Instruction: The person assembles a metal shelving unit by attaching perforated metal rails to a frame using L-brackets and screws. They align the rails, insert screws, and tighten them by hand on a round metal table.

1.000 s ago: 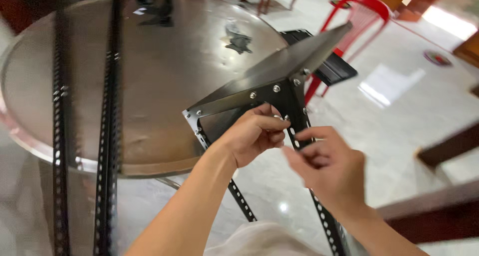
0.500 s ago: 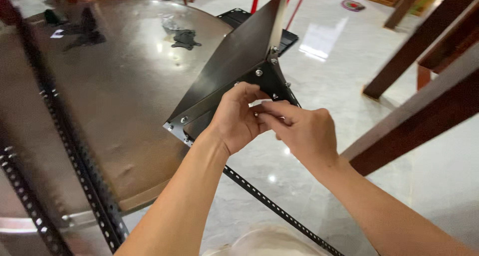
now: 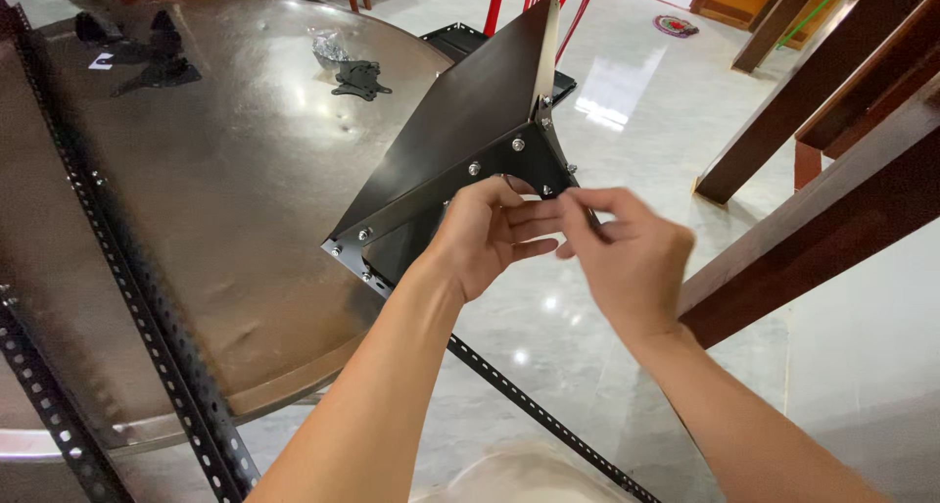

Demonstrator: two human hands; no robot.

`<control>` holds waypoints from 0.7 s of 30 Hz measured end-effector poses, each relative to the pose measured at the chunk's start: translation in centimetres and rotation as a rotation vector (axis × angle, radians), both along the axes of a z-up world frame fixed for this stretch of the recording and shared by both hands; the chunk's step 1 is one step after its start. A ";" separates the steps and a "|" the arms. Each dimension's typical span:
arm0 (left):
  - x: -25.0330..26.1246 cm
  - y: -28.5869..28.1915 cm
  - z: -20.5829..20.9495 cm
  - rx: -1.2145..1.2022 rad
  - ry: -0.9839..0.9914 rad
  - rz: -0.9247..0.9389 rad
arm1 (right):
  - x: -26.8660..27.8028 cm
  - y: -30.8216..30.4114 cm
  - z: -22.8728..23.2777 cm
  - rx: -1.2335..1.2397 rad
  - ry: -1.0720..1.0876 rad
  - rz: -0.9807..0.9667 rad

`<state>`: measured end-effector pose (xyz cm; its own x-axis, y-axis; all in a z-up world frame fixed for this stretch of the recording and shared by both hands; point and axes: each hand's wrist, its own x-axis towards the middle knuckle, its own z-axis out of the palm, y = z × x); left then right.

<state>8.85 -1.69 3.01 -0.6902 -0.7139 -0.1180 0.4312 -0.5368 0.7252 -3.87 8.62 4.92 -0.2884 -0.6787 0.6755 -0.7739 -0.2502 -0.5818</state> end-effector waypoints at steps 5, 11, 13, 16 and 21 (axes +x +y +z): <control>0.3 -0.4 -0.9 -0.194 -0.159 0.038 | -0.7 -0.7 -0.4 -0.061 0.093 -0.043; -0.2 -1.1 -2.2 -0.355 -0.181 0.120 | -0.5 -1.6 -0.8 -0.126 0.258 0.014; -0.4 -1.4 -2.4 -0.387 -0.187 0.153 | -0.4 -1.8 -0.8 -0.144 0.297 -0.001; -0.5 -1.6 -2.3 -0.354 -0.204 0.177 | -0.6 -1.8 -0.8 -0.176 0.357 -0.028; -0.6 -1.5 -2.2 -0.357 -0.236 0.197 | -1.1 -2.3 -0.8 -0.222 0.485 -0.026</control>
<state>8.28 -3.21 0.84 -0.5211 -0.8532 0.0213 0.3012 -0.1605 0.9400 -4.95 6.31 4.16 0.0777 -0.5014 0.8617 -0.9483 -0.3041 -0.0914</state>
